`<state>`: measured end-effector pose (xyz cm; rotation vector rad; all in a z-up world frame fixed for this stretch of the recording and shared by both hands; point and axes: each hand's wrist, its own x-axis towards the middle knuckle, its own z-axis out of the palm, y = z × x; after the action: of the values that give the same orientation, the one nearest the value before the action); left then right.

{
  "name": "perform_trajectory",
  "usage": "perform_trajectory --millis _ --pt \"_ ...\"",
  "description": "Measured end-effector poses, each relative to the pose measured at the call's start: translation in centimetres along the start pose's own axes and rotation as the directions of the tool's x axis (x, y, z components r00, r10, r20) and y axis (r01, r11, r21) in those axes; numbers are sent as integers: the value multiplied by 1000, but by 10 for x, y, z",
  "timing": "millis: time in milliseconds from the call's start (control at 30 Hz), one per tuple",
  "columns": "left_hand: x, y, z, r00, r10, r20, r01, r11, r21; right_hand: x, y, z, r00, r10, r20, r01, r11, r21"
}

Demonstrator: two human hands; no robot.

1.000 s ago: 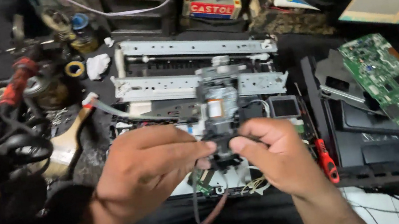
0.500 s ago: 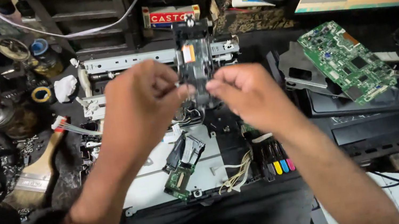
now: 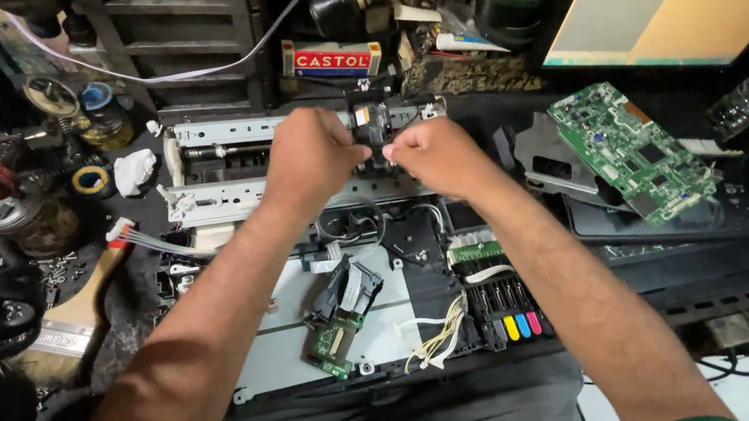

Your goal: Disassembling a printer to remove the print head assembly and internal electronic components.

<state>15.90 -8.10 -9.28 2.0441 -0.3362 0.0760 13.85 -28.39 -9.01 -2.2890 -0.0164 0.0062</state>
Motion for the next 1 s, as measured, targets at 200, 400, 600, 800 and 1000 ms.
perform_trajectory --millis 200,400,600,800,1000 --pt "-3 -13 11 999 -30 40 28 999 31 -13 -14 4 999 21 28 -13 962 -271" --pt "3 -19 17 997 -38 63 35 998 46 -6 -6 5 999 -19 48 31 964 -265" --pt "-4 -16 15 998 -10 67 7 999 45 -7 8 8 997 -38 63 53 964 -261" --pt "-6 -10 11 993 -9 115 5 999 36 -19 1 4 998 33 48 -18 957 -291" --pt "-8 -7 7 993 3 117 -10 998 61 -21 -17 4 996 63 65 -41 953 -299"
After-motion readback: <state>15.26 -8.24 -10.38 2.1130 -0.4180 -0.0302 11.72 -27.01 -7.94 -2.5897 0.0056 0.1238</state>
